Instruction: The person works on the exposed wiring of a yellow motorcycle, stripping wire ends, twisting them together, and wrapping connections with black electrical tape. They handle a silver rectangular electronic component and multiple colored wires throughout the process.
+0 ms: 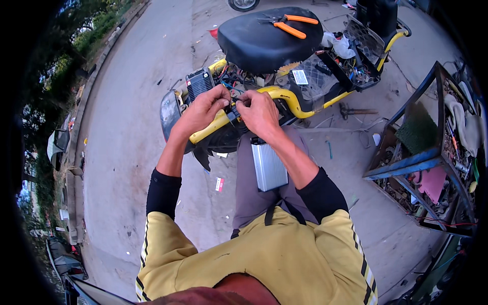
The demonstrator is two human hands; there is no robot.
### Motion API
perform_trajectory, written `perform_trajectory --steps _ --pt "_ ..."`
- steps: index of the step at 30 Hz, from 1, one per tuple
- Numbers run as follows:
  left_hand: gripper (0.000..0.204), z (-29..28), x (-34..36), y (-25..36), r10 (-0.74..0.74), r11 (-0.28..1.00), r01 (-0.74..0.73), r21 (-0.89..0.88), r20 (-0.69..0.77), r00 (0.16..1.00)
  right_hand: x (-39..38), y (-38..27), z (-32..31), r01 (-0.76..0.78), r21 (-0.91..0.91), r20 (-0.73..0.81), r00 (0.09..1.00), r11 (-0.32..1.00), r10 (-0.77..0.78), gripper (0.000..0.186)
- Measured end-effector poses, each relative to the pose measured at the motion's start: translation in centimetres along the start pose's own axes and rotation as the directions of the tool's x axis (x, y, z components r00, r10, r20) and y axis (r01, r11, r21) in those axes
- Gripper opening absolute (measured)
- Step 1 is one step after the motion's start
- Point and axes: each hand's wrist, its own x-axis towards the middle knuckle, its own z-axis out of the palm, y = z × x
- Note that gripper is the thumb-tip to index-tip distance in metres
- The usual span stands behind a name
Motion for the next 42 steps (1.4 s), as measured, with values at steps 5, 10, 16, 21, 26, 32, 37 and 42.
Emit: perform_trajectory --steps 5,10,16,21,26,32,37,42 --pt "0.009 0.4 0.5 -0.5 0.199 0.965 -0.185 0.185 -0.060 0.978 -0.6 -0.4 0.1 0.113 -0.067 -0.053 0.992 0.991 -0.116 0.025" --pt "0.012 0.3 1.2 0.1 0.196 0.962 -0.180 0.206 -0.060 0.979 -0.6 -0.3 -0.3 0.118 -0.069 -0.049 0.991 0.991 -0.122 0.024" --pt "0.003 1.1 -1.1 -0.7 -0.011 1.000 0.008 -0.029 -0.116 0.993 -0.3 -0.3 -0.7 0.071 0.009 0.007 0.997 0.997 -0.072 0.026" --pt "0.002 0.6 -3.0 -0.9 -0.001 0.944 -0.060 -0.325 -0.183 0.983 -0.1 -0.6 -1.2 0.015 0.001 0.060 0.998 1.000 -0.015 0.029" --pt "0.006 0.1 -3.5 -1.0 -0.007 0.869 -0.087 -0.487 -0.188 0.982 -0.2 -0.9 -0.8 -0.009 0.004 0.065 0.998 1.000 0.009 0.031" --pt "0.006 0.9 -3.5 -1.1 -0.105 0.731 -0.066 -0.679 -0.207 0.973 -0.5 -1.1 -0.4 -0.012 -0.015 0.061 0.998 1.000 0.013 0.031" --pt "0.006 0.7 -3.0 -1.7 -0.055 0.832 -0.059 -0.552 -0.188 0.981 -0.6 -1.2 -0.4 -0.018 -0.033 0.067 0.998 0.999 0.020 0.030" --pt "0.007 1.7 -2.5 -2.1 -0.076 0.811 -0.062 -0.581 -0.211 0.975 -0.9 -1.1 0.5 -0.021 -0.031 0.044 0.999 0.999 0.022 0.031"
